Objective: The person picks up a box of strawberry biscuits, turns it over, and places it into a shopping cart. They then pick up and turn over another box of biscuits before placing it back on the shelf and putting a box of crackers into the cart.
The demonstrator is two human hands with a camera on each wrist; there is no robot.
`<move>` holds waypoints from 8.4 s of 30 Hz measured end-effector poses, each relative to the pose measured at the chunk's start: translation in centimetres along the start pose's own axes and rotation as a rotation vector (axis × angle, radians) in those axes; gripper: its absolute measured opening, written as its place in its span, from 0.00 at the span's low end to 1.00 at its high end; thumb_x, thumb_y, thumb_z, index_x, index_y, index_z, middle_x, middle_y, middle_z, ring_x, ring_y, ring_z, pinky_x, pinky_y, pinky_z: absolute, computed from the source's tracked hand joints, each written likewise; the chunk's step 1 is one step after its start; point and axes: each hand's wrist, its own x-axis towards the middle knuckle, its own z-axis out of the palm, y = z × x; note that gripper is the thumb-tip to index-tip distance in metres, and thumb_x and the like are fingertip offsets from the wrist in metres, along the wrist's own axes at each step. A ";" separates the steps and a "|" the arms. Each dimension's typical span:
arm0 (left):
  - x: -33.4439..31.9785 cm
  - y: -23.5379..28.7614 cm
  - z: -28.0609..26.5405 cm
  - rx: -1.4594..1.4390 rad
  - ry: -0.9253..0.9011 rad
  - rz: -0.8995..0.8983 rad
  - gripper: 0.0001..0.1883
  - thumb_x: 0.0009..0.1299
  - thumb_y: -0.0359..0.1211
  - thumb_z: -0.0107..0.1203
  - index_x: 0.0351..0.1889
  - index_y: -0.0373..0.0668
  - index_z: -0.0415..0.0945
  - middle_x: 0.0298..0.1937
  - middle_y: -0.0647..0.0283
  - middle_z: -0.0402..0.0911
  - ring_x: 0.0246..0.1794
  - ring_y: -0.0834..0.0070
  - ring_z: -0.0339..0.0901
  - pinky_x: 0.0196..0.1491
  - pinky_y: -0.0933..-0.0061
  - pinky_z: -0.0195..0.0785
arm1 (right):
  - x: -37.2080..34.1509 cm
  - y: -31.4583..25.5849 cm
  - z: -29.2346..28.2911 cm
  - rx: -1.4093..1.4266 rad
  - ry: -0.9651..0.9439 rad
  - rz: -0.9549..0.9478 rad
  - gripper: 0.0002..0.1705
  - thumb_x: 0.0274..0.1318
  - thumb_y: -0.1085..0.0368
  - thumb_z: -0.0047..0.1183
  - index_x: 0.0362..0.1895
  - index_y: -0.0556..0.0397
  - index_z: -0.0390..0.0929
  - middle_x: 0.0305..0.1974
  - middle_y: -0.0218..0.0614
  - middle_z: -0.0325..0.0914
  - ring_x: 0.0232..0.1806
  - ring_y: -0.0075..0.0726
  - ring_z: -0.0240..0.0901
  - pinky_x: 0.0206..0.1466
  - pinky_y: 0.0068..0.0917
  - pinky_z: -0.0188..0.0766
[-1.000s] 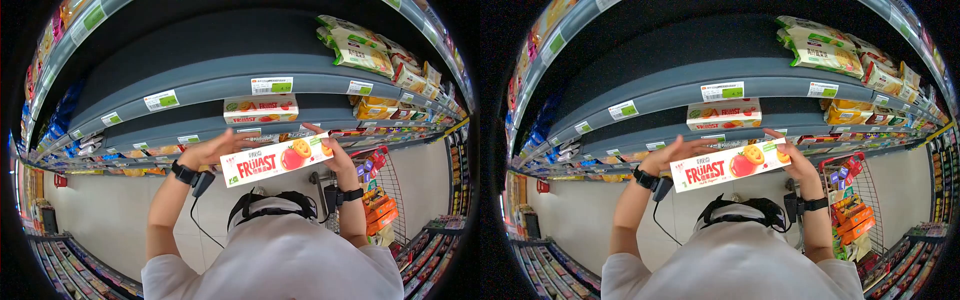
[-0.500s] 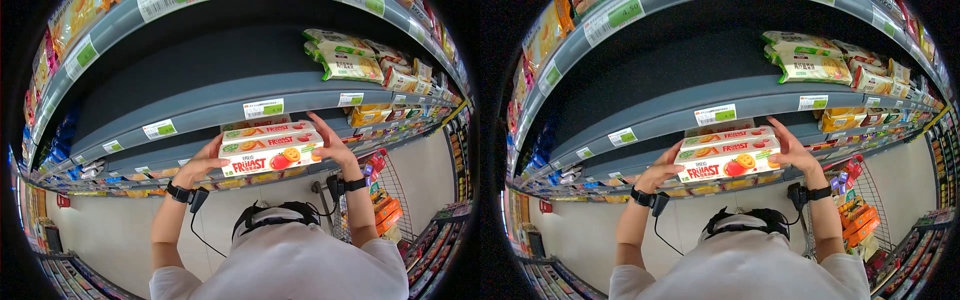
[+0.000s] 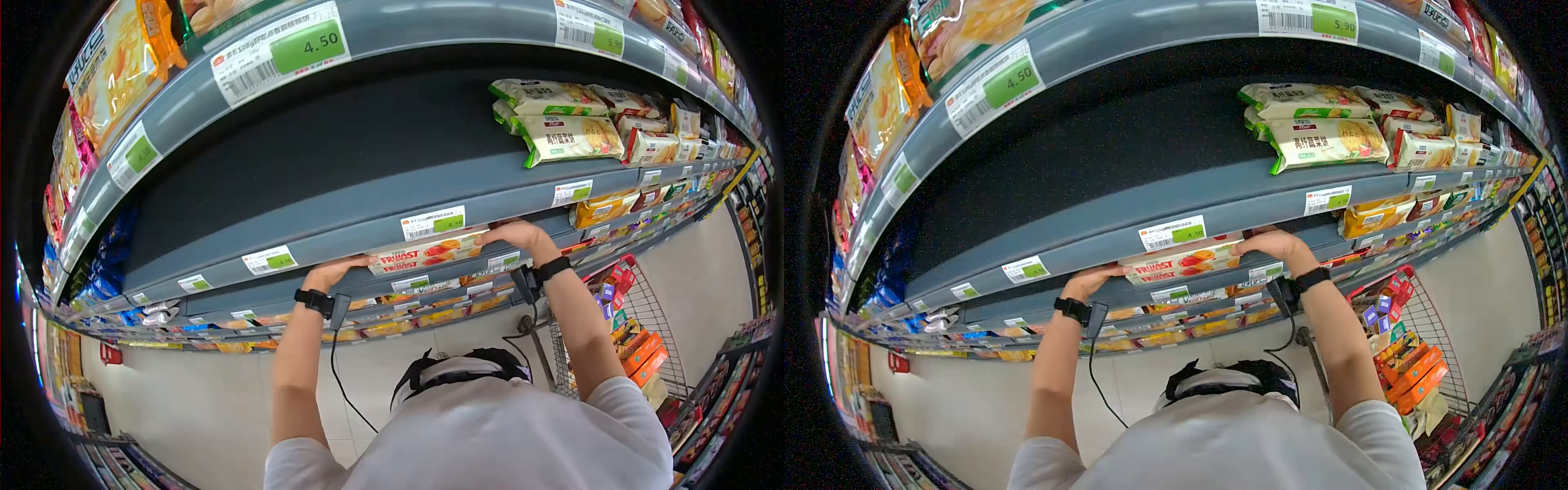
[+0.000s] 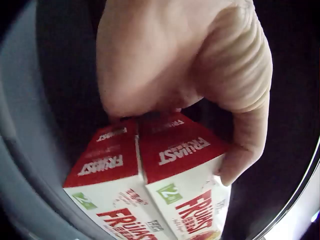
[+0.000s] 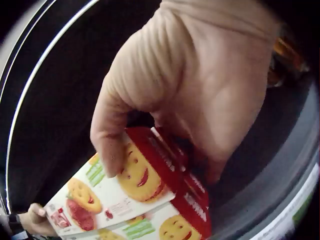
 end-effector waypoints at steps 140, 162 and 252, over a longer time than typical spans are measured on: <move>-9.3 9.0 60.3 -0.576 -0.513 0.031 0.37 0.73 0.62 0.29 0.69 0.45 0.55 0.67 0.61 0.64 0.66 0.66 0.63 0.65 0.58 0.56 | -55.2 19.7 -11.8 0.752 1.066 -0.201 0.37 0.47 0.69 0.63 0.62 0.57 0.61 0.54 0.36 0.71 0.54 0.28 0.69 0.56 0.27 0.69; -13.3 15.8 48.0 0.254 -0.293 0.961 0.39 0.54 0.20 0.63 0.66 0.50 0.63 0.70 0.52 0.54 0.66 0.55 0.62 0.63 0.57 0.61 | -48.4 13.0 -11.0 1.155 0.590 -0.476 0.47 0.52 0.51 0.49 0.71 0.59 0.46 0.65 0.45 0.61 0.64 0.41 0.63 0.65 0.39 0.62; -18.2 8.7 25.4 -0.722 0.472 0.402 0.25 0.75 0.43 0.41 0.63 0.36 0.62 0.54 0.57 0.75 0.50 0.72 0.77 0.46 0.70 0.76 | -21.8 -1.8 2.0 0.480 0.350 -0.459 0.32 0.58 0.66 0.53 0.65 0.59 0.59 0.58 0.40 0.66 0.58 0.29 0.65 0.58 0.27 0.66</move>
